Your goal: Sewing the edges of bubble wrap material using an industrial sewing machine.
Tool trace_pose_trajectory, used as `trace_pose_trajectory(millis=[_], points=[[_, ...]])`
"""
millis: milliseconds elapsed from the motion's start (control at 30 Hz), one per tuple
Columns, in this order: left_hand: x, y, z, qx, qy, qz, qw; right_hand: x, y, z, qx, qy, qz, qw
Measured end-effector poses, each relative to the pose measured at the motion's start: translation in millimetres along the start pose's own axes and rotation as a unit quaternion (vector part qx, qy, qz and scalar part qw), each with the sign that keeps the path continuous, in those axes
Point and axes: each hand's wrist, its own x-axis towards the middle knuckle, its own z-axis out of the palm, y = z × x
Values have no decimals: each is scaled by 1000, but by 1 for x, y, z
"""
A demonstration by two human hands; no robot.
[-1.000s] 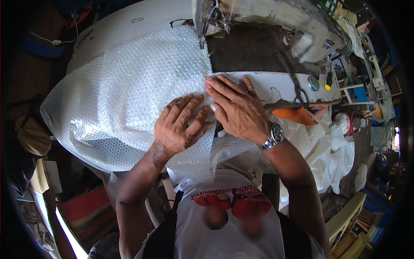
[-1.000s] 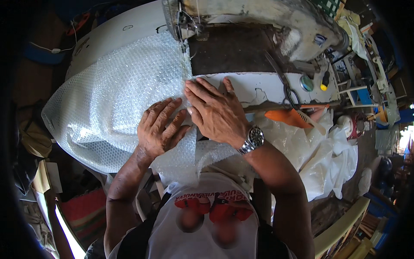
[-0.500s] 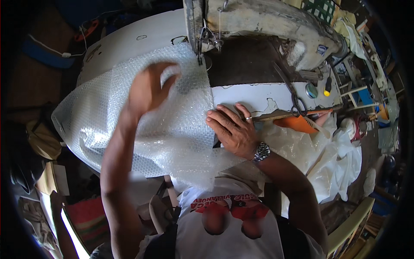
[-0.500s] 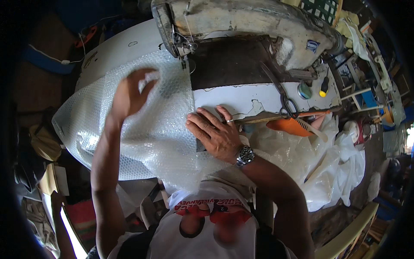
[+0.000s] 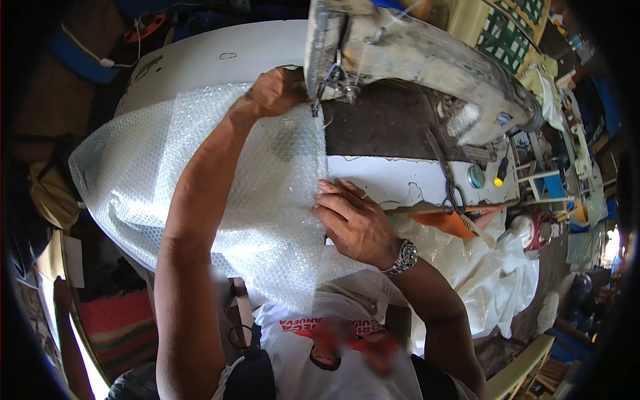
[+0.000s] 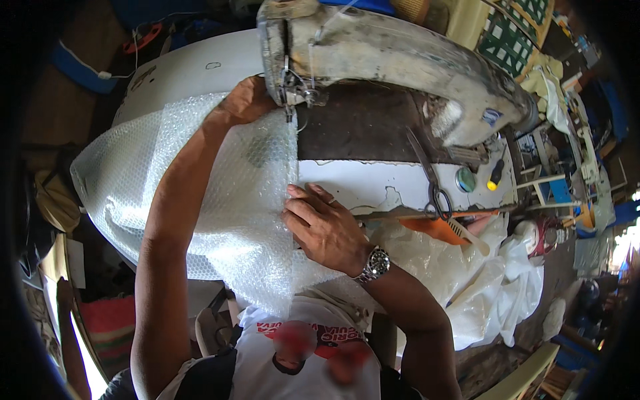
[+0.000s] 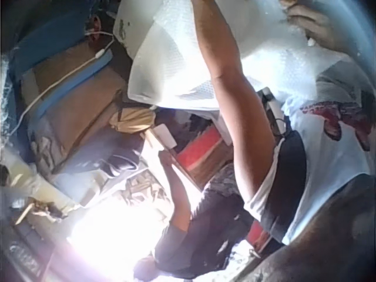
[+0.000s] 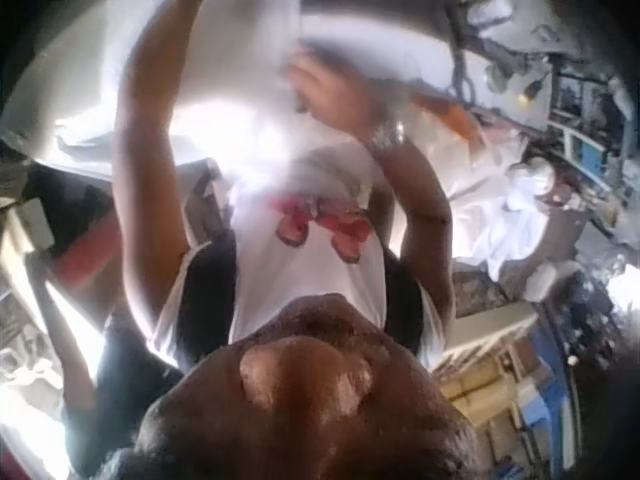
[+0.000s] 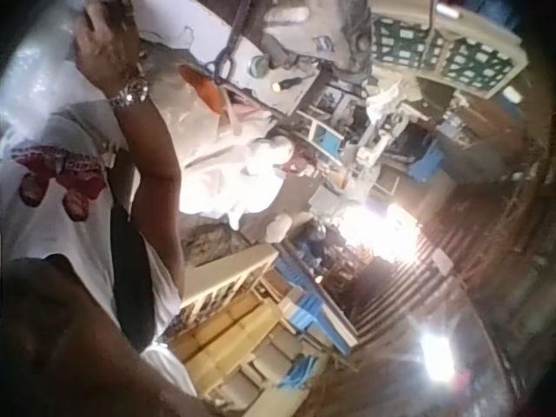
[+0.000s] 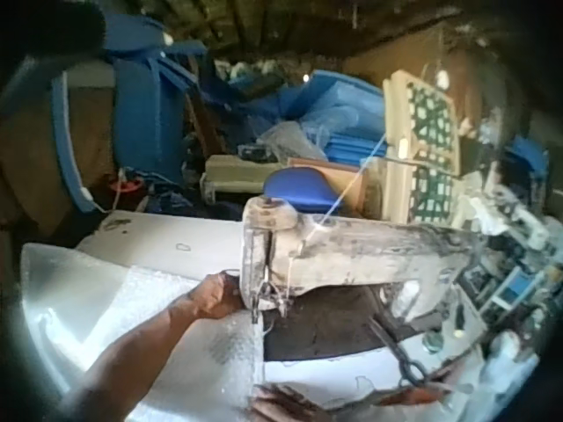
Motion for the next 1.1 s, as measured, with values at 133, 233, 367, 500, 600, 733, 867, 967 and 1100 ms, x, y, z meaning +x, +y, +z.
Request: trace_pose_trajectory(millis=[133,233,367,500,600,733,867,967,1100], points=[[-1,1,2,97,72,159,980,10,6,-3,-2,-31,-7,999],[-5,-8,-3,128,73,137,980,17,5,-1,14,-39,-8,999],[-2,0,-4,100,35,70,992,18,10,-3,15,-36,-5,999],[-3,5,-8,114,22,52,992,19,12,-1,38,-29,4,999],[-1,9,-9,119,-1,20,993,20,14,-4,38,-29,10,999],[5,-4,-5,128,43,84,987,24,19,-5,52,-33,15,998],[10,-8,-12,169,73,104,977,31,27,-5,50,-35,16,998],[21,-12,-15,206,92,104,969,39,39,-6,42,-33,8,999],[37,-22,-25,232,137,134,954,54,56,-4,22,-42,10,999]])
